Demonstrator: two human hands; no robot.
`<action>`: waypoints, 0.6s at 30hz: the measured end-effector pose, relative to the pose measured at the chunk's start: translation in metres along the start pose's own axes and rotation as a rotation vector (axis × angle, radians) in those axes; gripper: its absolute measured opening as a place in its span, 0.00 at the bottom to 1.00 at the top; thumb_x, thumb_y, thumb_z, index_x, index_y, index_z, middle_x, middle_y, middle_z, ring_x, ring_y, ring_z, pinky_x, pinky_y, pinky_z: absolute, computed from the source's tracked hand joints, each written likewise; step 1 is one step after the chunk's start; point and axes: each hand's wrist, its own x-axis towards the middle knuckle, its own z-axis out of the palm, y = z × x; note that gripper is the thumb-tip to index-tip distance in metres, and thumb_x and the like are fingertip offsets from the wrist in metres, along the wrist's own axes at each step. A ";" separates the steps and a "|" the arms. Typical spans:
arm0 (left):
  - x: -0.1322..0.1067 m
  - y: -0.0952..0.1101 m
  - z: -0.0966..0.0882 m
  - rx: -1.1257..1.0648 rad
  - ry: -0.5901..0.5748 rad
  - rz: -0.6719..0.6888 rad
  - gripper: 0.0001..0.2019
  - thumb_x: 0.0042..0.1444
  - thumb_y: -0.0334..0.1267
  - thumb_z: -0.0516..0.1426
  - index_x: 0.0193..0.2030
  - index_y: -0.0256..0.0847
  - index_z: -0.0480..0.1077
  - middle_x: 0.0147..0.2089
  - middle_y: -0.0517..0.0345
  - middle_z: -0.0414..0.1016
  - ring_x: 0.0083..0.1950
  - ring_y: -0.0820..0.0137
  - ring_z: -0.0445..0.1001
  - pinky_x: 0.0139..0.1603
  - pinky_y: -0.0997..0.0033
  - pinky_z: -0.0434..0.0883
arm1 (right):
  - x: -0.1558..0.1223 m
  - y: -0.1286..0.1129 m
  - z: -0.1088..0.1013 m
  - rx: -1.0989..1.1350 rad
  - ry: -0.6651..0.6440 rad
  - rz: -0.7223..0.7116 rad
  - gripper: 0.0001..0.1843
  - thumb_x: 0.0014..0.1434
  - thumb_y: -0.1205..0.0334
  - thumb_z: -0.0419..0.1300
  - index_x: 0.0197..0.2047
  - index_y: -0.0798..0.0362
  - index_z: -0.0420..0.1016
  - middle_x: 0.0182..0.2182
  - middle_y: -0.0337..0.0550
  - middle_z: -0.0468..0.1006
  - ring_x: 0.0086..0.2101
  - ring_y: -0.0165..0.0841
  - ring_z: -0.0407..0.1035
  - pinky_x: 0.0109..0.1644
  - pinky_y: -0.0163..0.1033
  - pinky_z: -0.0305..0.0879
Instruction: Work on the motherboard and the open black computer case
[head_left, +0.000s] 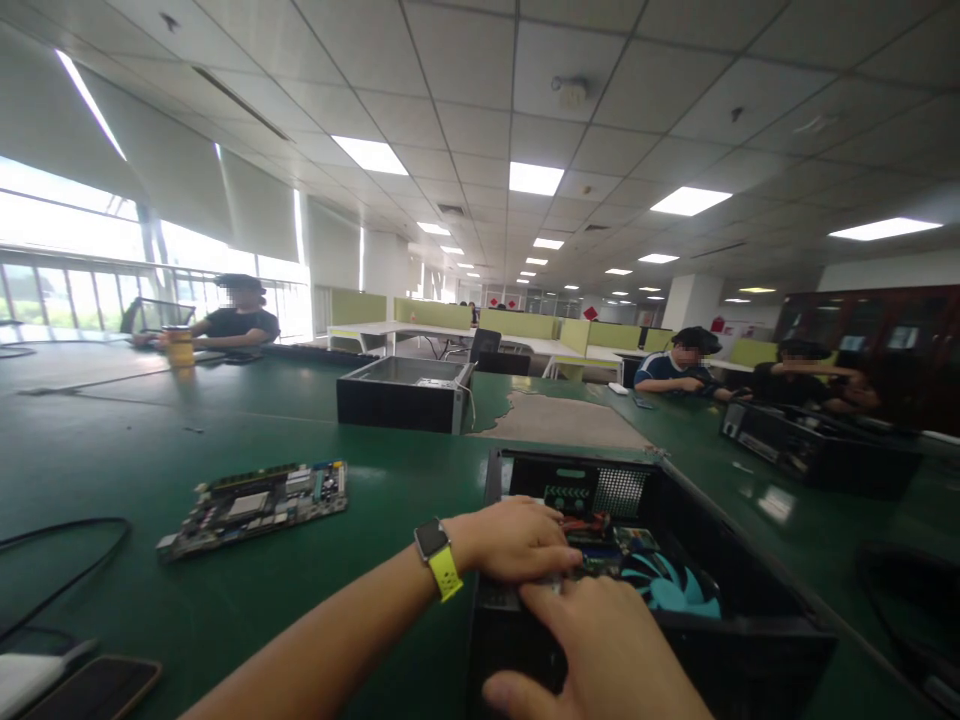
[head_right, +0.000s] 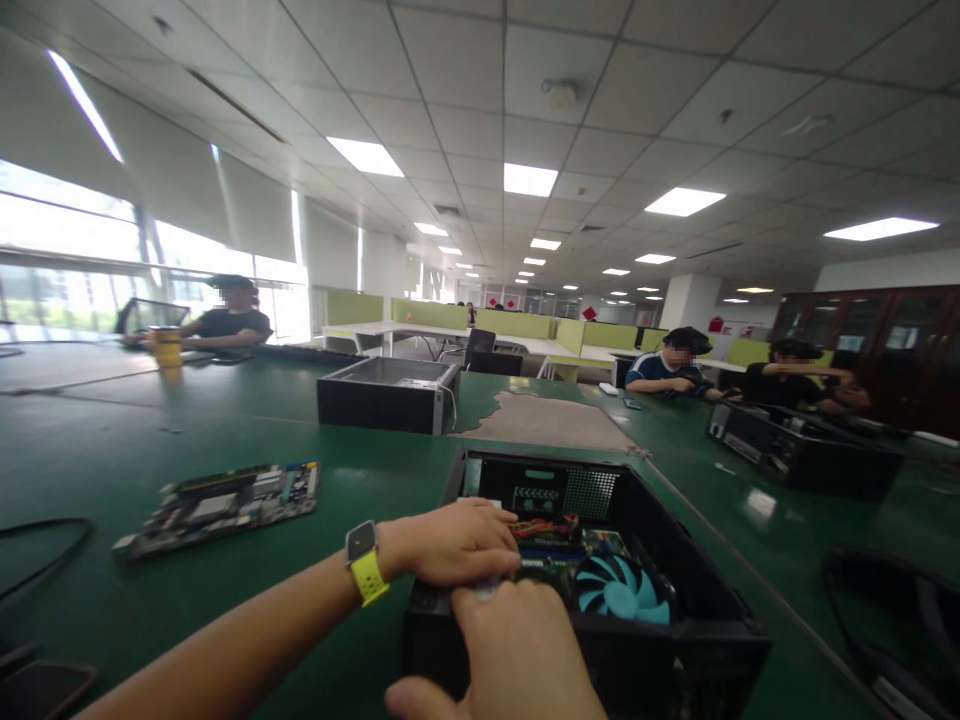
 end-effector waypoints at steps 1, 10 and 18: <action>-0.003 0.003 0.002 0.029 -0.013 -0.008 0.18 0.67 0.43 0.46 0.39 0.41 0.75 0.44 0.56 0.80 0.50 0.69 0.73 0.59 0.68 0.61 | -0.002 -0.003 -0.001 0.014 -0.045 -0.014 0.36 0.46 0.27 0.55 0.48 0.43 0.76 0.44 0.45 0.80 0.42 0.49 0.74 0.42 0.44 0.64; -0.070 0.044 -0.007 0.094 0.024 -0.085 0.15 0.62 0.40 0.53 0.24 0.42 0.70 0.32 0.64 0.79 0.39 0.73 0.72 0.55 0.66 0.58 | 0.009 0.028 -0.064 -0.115 -0.095 -0.111 0.16 0.55 0.43 0.56 0.35 0.39 0.82 0.32 0.40 0.82 0.35 0.40 0.75 0.36 0.38 0.64; -0.060 0.050 -0.033 0.257 -0.141 -0.131 0.06 0.53 0.38 0.57 0.29 0.49 0.77 0.26 0.65 0.79 0.28 0.70 0.72 0.40 0.66 0.66 | 0.096 0.041 -0.019 -0.456 -0.313 -0.057 0.20 0.44 0.47 0.66 0.38 0.50 0.82 0.38 0.51 0.82 0.39 0.45 0.76 0.39 0.44 0.71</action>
